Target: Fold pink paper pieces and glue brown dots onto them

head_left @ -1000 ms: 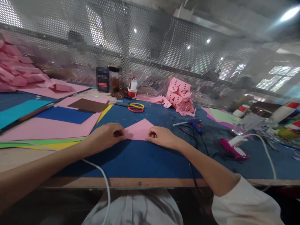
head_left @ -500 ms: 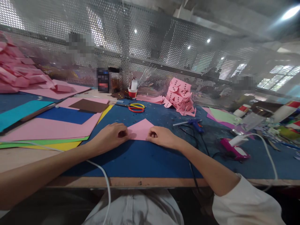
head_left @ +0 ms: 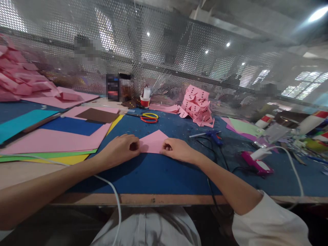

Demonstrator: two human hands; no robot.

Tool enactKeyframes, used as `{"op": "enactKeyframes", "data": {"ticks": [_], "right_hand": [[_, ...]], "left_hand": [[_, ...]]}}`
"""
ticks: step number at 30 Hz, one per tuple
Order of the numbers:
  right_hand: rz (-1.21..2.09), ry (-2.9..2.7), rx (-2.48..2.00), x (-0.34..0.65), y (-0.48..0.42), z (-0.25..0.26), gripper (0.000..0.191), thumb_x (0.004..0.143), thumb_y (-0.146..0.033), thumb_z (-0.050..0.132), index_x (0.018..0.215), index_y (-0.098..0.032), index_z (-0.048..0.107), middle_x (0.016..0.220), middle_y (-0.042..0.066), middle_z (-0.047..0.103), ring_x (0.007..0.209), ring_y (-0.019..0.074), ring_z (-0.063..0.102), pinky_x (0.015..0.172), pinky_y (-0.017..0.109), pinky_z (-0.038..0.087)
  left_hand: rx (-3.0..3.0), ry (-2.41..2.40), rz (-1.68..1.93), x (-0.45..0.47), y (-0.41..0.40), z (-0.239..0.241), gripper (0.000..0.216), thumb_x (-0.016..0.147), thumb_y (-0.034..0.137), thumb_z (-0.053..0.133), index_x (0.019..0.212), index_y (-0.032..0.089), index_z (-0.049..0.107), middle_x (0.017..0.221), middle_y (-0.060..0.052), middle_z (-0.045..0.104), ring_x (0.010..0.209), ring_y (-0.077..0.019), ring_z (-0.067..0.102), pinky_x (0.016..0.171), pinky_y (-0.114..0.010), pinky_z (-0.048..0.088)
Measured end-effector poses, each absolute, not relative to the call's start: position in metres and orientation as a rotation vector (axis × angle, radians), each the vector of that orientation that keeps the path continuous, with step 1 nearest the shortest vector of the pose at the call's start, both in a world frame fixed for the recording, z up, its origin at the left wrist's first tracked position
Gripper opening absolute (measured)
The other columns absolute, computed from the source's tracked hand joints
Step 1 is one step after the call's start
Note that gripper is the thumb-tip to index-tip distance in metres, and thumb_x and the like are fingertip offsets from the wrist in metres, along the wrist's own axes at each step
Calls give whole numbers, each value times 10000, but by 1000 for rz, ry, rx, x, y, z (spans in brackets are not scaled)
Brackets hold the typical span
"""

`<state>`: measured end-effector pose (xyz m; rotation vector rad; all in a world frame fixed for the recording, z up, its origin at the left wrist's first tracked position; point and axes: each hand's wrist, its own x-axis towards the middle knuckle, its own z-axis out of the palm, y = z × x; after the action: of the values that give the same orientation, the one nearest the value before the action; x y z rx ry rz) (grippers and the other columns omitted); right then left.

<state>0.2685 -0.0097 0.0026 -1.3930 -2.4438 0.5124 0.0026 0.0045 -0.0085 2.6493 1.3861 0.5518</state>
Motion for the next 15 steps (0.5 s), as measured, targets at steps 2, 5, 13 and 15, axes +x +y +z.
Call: {"op": "enactKeyframes", "data": {"ticks": [2, 5, 13, 15], "right_hand": [[511, -2445, -1390, 269, -9, 3, 166, 867, -366, 651, 856, -202, 669, 858, -5, 687, 733, 118, 578, 604, 230, 336], [509, -2447, -1381, 269, -9, 2, 171, 868, -368, 651, 851, -199, 666, 855, -2, 686, 735, 118, 578, 605, 231, 335], [510, -2445, -1390, 269, -9, 2, 169, 868, -371, 653, 859, -203, 668, 853, -7, 684, 737, 115, 579, 606, 228, 338], [506, -2447, -1391, 269, -9, 2, 165, 866, -367, 655, 858, -202, 667, 859, -4, 686, 739, 116, 580, 608, 229, 338]], "left_hand": [[2655, 1399, 541, 2, 5, -8, 192, 828, 360, 538, 732, 209, 606, 766, -24, 639, 721, -193, 565, 655, -283, 358], [2646, 1405, 520, 0, 6, -9, 172, 813, 346, 538, 737, 214, 617, 776, -28, 649, 725, -202, 569, 651, -287, 358], [2604, 1431, 499, -5, 7, -7, 175, 802, 361, 534, 747, 225, 628, 786, -24, 672, 740, -212, 587, 656, -289, 363], [2595, 1446, 493, -6, 7, -6, 183, 802, 370, 532, 750, 226, 631, 789, -22, 676, 744, -211, 591, 652, -285, 363]]}}
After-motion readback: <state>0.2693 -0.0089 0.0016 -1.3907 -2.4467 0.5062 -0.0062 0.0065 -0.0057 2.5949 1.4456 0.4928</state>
